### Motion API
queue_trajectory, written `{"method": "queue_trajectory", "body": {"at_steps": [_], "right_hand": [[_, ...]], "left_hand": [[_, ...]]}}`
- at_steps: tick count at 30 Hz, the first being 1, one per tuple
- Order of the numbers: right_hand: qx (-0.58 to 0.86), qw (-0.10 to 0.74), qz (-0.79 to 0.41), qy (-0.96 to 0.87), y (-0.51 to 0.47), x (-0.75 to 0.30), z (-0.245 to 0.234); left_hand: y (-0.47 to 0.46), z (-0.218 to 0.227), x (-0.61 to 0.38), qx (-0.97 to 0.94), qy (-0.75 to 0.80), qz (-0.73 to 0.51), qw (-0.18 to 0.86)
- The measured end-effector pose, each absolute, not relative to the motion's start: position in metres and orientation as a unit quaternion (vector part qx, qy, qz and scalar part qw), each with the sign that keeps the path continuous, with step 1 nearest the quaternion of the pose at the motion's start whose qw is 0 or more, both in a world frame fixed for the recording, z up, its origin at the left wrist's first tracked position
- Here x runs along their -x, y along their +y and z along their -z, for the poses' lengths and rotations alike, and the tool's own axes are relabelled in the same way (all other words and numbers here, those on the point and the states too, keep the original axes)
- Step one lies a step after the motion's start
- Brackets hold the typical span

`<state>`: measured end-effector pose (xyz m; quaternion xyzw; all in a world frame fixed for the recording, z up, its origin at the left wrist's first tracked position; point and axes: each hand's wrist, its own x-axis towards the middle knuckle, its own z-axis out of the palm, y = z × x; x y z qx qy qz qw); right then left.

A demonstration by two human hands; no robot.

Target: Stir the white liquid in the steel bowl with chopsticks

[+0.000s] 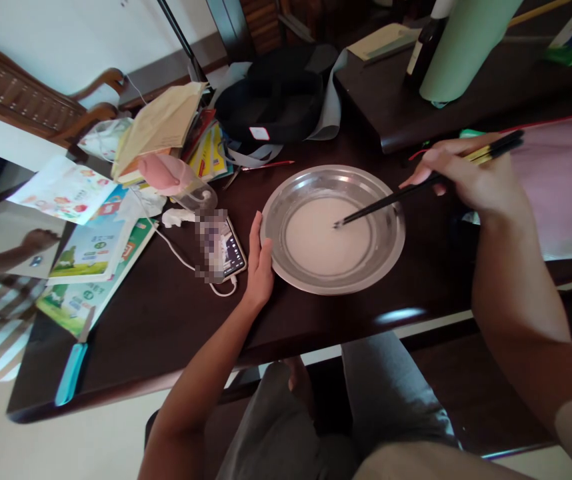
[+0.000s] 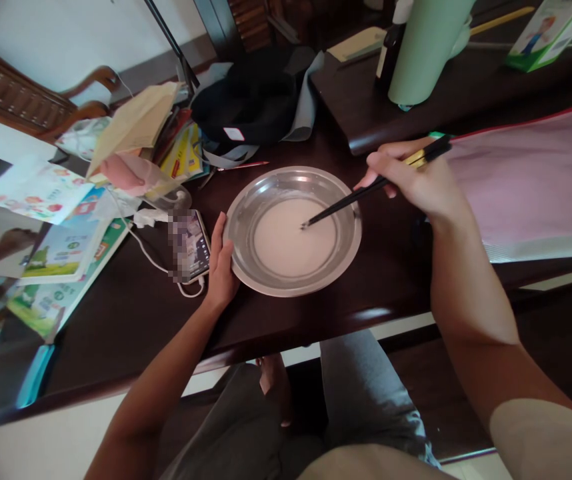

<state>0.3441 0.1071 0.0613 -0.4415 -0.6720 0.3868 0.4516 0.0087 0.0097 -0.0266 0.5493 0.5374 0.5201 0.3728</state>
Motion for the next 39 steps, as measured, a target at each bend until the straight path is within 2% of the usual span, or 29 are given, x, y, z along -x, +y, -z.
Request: {"method": "queue_trajectory", "body": {"at_steps": [2, 6, 8, 12, 14, 20, 22, 25, 27, 33, 35, 39], "right_hand": [[0.441, 0.457, -0.394, -0.665, 0.106, -0.346, -0.062], [0.413, 0.353, -0.437, -0.716, 0.101, -0.337, -0.064], [0.405, 0.34, -0.432, -0.731, 0.1, -0.333, -0.064], [0.447, 0.425, -0.371, -0.695, 0.105, -0.339, -0.061], [0.449, 0.454, -0.379, -0.669, 0.105, -0.343, -0.062], [0.4, 0.352, -0.44, -0.723, 0.1, -0.332, -0.065], [0.408, 0.366, -0.412, -0.728, 0.102, -0.332, -0.064], [0.443, 0.436, -0.369, -0.691, 0.106, -0.339, -0.06], [0.444, 0.462, -0.38, -0.668, 0.106, -0.342, -0.06], [0.399, 0.346, -0.446, -0.722, 0.1, -0.333, -0.065], [0.404, 0.355, -0.422, -0.729, 0.102, -0.333, -0.064], [0.457, 0.436, -0.361, -0.686, 0.106, -0.342, -0.062]], "left_hand": [[0.01, 0.026, -0.009, -0.547, 0.541, -0.52, 0.371], [0.01, 0.026, -0.009, -0.545, 0.539, -0.52, 0.377], [0.01, 0.026, -0.009, -0.543, 0.535, -0.523, 0.38], [0.01, 0.027, -0.008, -0.547, 0.534, -0.521, 0.38], [0.01, 0.028, -0.008, -0.546, 0.535, -0.52, 0.382], [0.01, 0.027, -0.008, -0.549, 0.539, -0.517, 0.376], [0.01, 0.027, -0.007, -0.551, 0.541, -0.513, 0.376], [0.01, 0.028, -0.006, -0.556, 0.538, -0.511, 0.374], [0.01, 0.029, -0.006, -0.551, 0.536, -0.514, 0.38], [0.01, 0.025, -0.01, -0.548, 0.542, -0.516, 0.374], [0.01, 0.024, -0.01, -0.546, 0.541, -0.519, 0.374], [0.01, 0.027, -0.009, -0.546, 0.539, -0.519, 0.377]]}}
